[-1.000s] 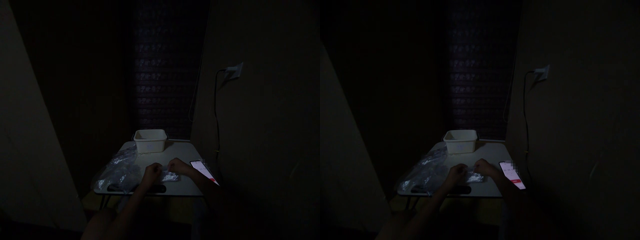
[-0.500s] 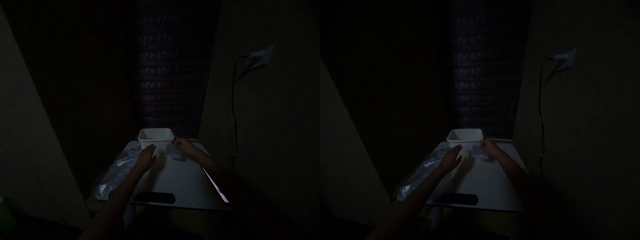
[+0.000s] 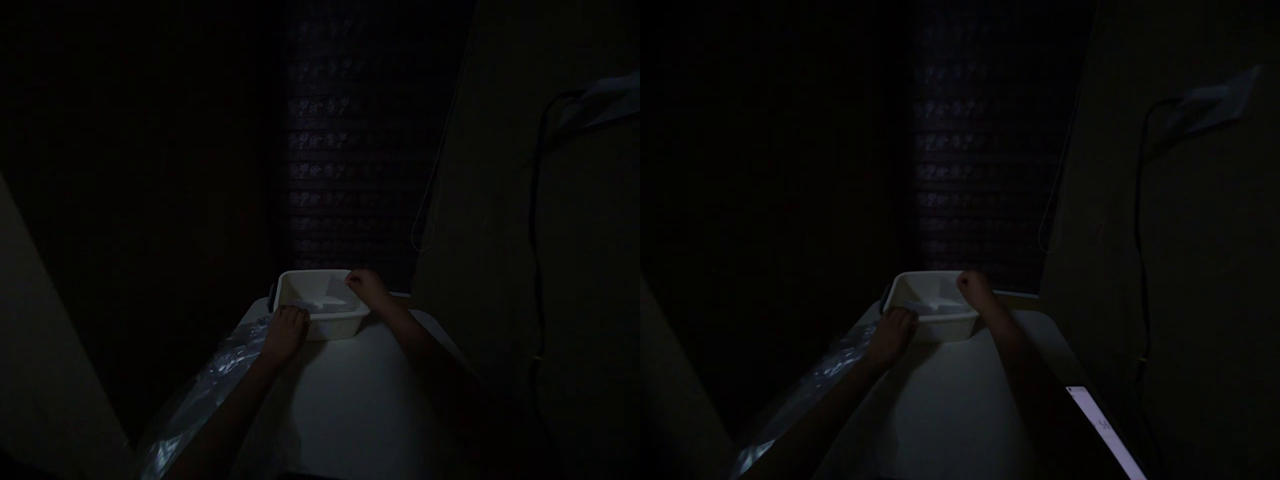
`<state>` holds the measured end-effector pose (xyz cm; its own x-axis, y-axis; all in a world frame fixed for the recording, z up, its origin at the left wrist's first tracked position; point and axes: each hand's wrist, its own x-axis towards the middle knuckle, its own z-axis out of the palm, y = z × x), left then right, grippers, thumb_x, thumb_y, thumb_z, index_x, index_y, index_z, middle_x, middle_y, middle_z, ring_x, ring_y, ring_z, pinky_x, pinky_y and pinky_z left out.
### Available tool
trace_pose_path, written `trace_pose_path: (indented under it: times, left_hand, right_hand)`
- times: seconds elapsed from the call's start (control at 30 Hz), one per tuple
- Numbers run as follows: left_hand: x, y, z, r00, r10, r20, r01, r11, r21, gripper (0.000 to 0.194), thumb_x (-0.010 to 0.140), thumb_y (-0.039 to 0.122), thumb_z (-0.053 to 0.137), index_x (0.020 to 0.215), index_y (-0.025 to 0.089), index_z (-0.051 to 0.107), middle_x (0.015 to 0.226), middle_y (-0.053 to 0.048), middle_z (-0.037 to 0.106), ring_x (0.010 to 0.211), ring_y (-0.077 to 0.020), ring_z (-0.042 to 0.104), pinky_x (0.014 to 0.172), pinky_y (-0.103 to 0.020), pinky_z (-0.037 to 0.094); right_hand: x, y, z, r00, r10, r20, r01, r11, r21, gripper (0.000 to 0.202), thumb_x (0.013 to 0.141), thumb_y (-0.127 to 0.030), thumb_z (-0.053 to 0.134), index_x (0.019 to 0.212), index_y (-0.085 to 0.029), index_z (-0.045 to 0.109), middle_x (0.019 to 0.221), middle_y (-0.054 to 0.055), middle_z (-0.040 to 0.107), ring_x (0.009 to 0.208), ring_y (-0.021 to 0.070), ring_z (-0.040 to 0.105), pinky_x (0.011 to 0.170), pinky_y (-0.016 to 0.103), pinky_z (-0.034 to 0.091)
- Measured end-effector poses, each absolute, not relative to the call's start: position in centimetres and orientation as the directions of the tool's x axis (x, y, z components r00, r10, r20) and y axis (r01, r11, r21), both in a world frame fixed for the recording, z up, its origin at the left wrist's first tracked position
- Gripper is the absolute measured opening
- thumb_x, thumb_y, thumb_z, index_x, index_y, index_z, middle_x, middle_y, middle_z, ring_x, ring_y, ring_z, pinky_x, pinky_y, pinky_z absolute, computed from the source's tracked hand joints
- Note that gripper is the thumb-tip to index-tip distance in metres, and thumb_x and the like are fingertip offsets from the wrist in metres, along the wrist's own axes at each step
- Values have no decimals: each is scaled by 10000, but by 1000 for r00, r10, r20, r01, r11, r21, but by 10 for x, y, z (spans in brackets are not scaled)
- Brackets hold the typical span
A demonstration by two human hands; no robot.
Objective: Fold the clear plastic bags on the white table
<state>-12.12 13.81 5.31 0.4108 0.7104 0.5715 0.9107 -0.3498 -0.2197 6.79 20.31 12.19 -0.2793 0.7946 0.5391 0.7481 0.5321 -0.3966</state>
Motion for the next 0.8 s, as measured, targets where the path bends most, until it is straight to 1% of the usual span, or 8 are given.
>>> trace_pose_path:
  times: [0.13, 0.27, 0.47, 0.57, 0.63, 0.7, 0.73, 0.8]
  left_hand:
    - [-124, 127, 50, 487, 694, 530, 873, -405, -271, 173, 749, 163, 300, 844, 145, 443, 789, -47, 493, 745, -168, 416, 690, -318, 289]
    - [-127, 117, 49, 537, 687, 490, 844, -452, -290, 148, 736, 165, 330, 836, 150, 438, 795, -45, 484, 724, -164, 409, 666, -307, 293]
    - [-128, 108, 51, 566, 687, 456, 824, -479, -302, 147, 725, 181, 349, 839, 145, 436, 792, -46, 478, 712, -166, 405, 649, -301, 292]
    - [-127, 107, 53, 561, 696, 448, 828, -472, -303, 147, 727, 180, 342, 835, 146, 437, 784, -45, 478, 704, -164, 404, 644, -299, 290]
    - [-127, 107, 54, 561, 702, 439, 828, -475, -299, 146, 725, 175, 342, 832, 149, 437, 788, -45, 478, 703, -163, 405, 642, -298, 289]
    - [-126, 108, 54, 558, 706, 436, 830, -476, -291, 148, 725, 170, 336, 833, 151, 435, 790, -45, 478, 707, -162, 405, 645, -300, 287]
    - [-126, 108, 54, 556, 707, 438, 831, -475, -288, 149, 727, 171, 333, 833, 152, 435, 789, -46, 478, 709, -162, 405, 647, -302, 286]
    - [-127, 110, 54, 552, 705, 446, 834, -473, -285, 151, 729, 176, 328, 833, 153, 435, 789, -48, 476, 715, -164, 405, 654, -306, 283]
  right_hand:
    - [60, 205, 103, -370, 822, 433, 769, 532, -355, 167, 608, -90, 413, 606, -143, 571, 631, 19, 580, 596, 98, 499, 533, 168, 342]
    - [61, 204, 89, -417, 837, 354, 782, 529, -330, 185, 580, -61, 407, 584, -144, 573, 622, 23, 580, 587, 95, 499, 516, 160, 335]
    - [60, 203, 82, -376, 859, 346, 774, 497, -392, 187, 603, -90, 414, 678, -140, 578, 684, 35, 586, 622, 100, 507, 529, 160, 352]
    - [59, 202, 80, -363, 884, 296, 811, 456, -367, 214, 589, -78, 418, 721, -134, 577, 704, 43, 586, 618, 109, 510, 537, 174, 363]
    - [60, 202, 80, -380, 869, 317, 813, 477, -334, 249, 566, -72, 440, 772, -122, 571, 780, 59, 578, 696, 122, 506, 601, 181, 365]
    - [61, 202, 82, -382, 837, 392, 802, 511, -310, 294, 560, -63, 440, 826, -112, 556, 869, 72, 555, 793, 128, 481, 677, 181, 345]
    - [62, 202, 85, -367, 827, 426, 800, 514, -309, 295, 568, -59, 422, 826, -113, 556, 881, 71, 551, 812, 125, 474, 695, 181, 337]
    - [62, 199, 90, -338, 832, 440, 801, 499, -330, 266, 588, -59, 377, 752, -125, 576, 812, 56, 573, 764, 114, 492, 672, 181, 346]
